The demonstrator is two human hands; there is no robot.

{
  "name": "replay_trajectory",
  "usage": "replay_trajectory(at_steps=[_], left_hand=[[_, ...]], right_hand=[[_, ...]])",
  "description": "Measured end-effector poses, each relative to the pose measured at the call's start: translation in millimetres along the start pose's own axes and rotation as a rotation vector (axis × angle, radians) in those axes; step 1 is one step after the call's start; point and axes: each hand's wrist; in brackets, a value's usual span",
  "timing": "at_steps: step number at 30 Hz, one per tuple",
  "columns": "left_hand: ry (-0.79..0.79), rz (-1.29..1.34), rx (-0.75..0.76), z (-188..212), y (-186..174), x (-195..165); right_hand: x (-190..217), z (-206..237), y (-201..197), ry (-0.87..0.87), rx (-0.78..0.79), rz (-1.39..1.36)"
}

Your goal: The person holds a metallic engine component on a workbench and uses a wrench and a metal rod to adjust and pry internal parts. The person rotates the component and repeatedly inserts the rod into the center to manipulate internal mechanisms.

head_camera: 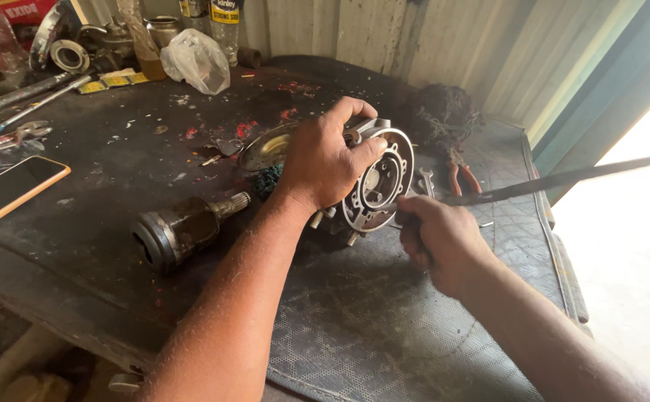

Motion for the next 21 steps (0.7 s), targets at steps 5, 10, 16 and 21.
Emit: replay_trajectory(at_steps=[5,10,16,21], left_hand=[[-0.024,0.01,-0.002,-0.3,-0.6,4.1],[-0.104,0.03,-0.01,-2.1,5.1,13.9],[-0.035,0.103,-0.008,-0.8,8.4,14.9],[0.123,0.213,-0.167,2.6,10.8,4.5]], right_hand=[[-5.0,-1.5,-1.6,0.083,0.174,-0.281],[-8.5,-11.3,-20.0,0.033,0.1,-0.306],[-8.2,-13.7,-35.3,-0.137,0.154,-0.254],[-3.4,-5.6,-34.8,-0.31,0.053,-0.075]])
Point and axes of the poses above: each hand's wrist, its own z-axis away from the middle knuckle, its own y-axis out of the palm, x = y × z, and after that the axes turned 10 degrees about x, right-handed
